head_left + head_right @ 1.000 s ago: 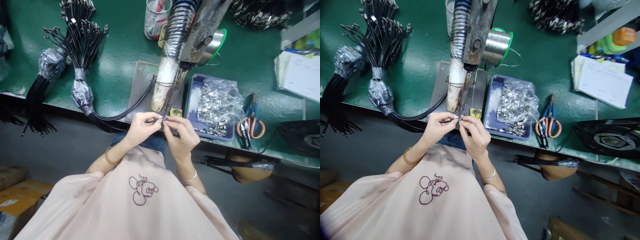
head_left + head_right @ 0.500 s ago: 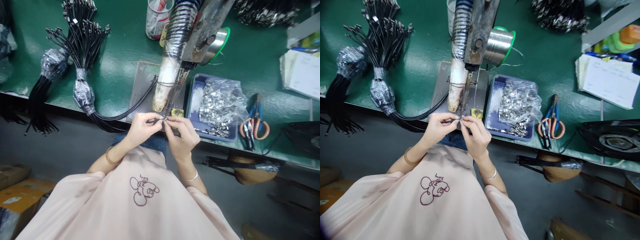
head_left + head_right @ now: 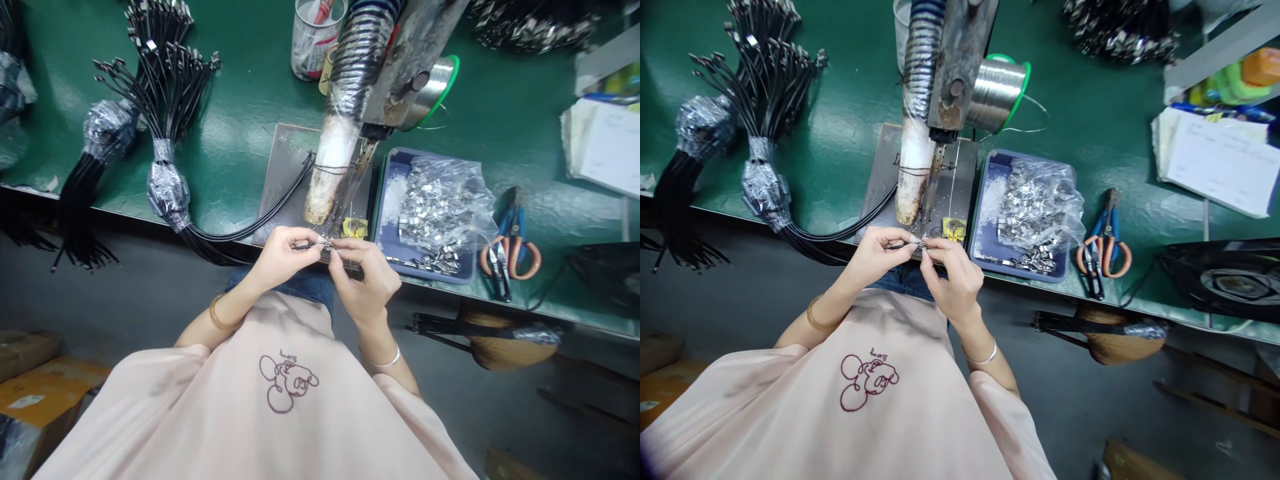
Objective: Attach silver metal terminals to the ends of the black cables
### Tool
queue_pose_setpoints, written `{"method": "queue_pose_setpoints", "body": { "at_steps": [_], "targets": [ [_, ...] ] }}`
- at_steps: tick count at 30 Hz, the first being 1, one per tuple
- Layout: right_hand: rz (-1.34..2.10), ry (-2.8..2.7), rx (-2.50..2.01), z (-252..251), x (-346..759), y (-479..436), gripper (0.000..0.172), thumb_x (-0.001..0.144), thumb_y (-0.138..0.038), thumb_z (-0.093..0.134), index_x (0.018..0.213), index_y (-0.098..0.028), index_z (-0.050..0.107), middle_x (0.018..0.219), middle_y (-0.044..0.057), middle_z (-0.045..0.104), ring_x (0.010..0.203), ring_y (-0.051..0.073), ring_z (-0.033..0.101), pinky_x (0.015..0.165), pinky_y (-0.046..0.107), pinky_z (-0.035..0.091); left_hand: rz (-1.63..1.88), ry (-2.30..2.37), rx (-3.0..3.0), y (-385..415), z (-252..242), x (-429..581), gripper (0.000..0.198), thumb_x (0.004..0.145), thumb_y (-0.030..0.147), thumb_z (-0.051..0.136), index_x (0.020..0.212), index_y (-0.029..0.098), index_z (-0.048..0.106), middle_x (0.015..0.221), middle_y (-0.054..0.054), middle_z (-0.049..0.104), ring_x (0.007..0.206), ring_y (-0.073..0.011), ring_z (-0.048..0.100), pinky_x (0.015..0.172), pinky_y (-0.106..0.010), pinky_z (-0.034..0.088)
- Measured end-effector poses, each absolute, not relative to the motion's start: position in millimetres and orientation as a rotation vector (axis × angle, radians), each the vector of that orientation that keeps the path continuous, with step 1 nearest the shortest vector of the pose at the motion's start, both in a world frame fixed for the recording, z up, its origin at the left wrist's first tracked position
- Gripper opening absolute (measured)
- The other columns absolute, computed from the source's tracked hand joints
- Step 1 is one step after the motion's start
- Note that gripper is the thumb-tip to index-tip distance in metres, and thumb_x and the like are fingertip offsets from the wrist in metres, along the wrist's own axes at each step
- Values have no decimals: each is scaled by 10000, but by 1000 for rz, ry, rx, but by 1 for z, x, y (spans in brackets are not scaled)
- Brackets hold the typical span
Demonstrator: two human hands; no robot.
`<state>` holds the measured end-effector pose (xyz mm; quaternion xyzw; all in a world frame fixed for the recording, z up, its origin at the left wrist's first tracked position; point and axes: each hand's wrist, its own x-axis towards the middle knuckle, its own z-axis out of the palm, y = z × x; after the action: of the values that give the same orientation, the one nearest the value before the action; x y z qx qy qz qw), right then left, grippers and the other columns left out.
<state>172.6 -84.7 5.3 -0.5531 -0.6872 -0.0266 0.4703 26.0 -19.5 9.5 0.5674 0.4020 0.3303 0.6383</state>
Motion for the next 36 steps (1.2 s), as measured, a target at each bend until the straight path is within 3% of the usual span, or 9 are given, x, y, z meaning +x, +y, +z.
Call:
{"method": "queue_pose_setpoints", "body": {
  "at_steps": [3, 6, 11, 14, 16, 19, 27, 32, 36],
  "targets": [
    [83, -1569, -1395, 7, 175, -89, 107, 905, -121, 658, 902, -217, 612, 900, 23, 769, 814, 147, 761, 683, 244, 620, 718, 852, 1262, -22, 11, 25, 182, 744, 282, 687, 711, 112, 741, 536, 27, 519, 514, -66, 378, 515, -210, 312],
    [181, -1393, -1363, 6, 179, -96, 78, 933, -147, 631, 956, -221, 624, 846, -12, 754, 608, 111, 719, 517, 201, 564, 662, 821, 1220, -25, 11, 24, 207, 746, 313, 713, 736, 107, 735, 485, 70, 374, 483, -55, 278, 487, -216, 233],
    [-9, -1252, -1229, 4, 180, -102, 85, 941, -228, 640, 1024, -224, 658, 614, -77, 635, 379, 76, 561, 364, 184, 422, 700, 847, 1211, -28, 8, 23, 232, 751, 354, 712, 695, 129, 706, 517, 48, 417, 517, -74, 329, 511, -221, 274],
    [17, -1264, -1324, 4, 178, -101, 146, 947, -195, 624, 1090, -227, 629, 677, -61, 696, 464, 107, 657, 427, 197, 501, 731, 870, 1215, -27, 9, 23, 243, 751, 360, 702, 652, 140, 680, 531, 31, 468, 524, -79, 344, 503, -219, 277],
    [-23, -1384, -1394, 4, 176, -98, 141, 917, -152, 659, 1032, -230, 638, 789, -25, 759, 642, 146, 752, 579, 237, 600, 733, 870, 1215, -26, 11, 24, 237, 748, 352, 695, 648, 138, 679, 540, 23, 498, 524, -79, 359, 497, -216, 277],
    [-132, -1624, -1382, 5, 174, -93, 166, 861, -94, 708, 931, -229, 641, 912, 19, 787, 844, 173, 777, 771, 283, 632, 740, 852, 1207, -24, 14, 25, 215, 749, 323, 678, 658, 129, 685, 568, 9, 554, 534, -82, 402, 512, -214, 310],
    [-146, -1653, -1381, 0, 171, -82, 178, 854, -75, 685, 875, -241, 622, 913, 11, 772, 861, 158, 756, 760, 275, 605, 819, 869, 1157, -21, 13, 33, 152, 714, 274, 666, 661, 132, 670, 578, 19, 576, 547, -78, 460, 557, -213, 393],
    [-133, -1641, -1386, 4, 171, -82, 178, 853, -79, 689, 873, -244, 625, 921, 12, 771, 865, 164, 756, 778, 295, 616, 809, 905, 1192, -20, 17, 31, 158, 710, 285, 675, 683, 129, 688, 516, 52, 474, 498, -59, 367, 493, -202, 319],
    [-135, -1676, -1383, 6, 171, -83, 179, 852, -83, 689, 857, -240, 602, 926, 26, 773, 847, 160, 758, 736, 283, 623, 771, 887, 1228, -18, 17, 29, 170, 727, 282, 661, 672, 127, 706, 583, 7, 589, 539, -79, 449, 538, -209, 384]
  ]
}}
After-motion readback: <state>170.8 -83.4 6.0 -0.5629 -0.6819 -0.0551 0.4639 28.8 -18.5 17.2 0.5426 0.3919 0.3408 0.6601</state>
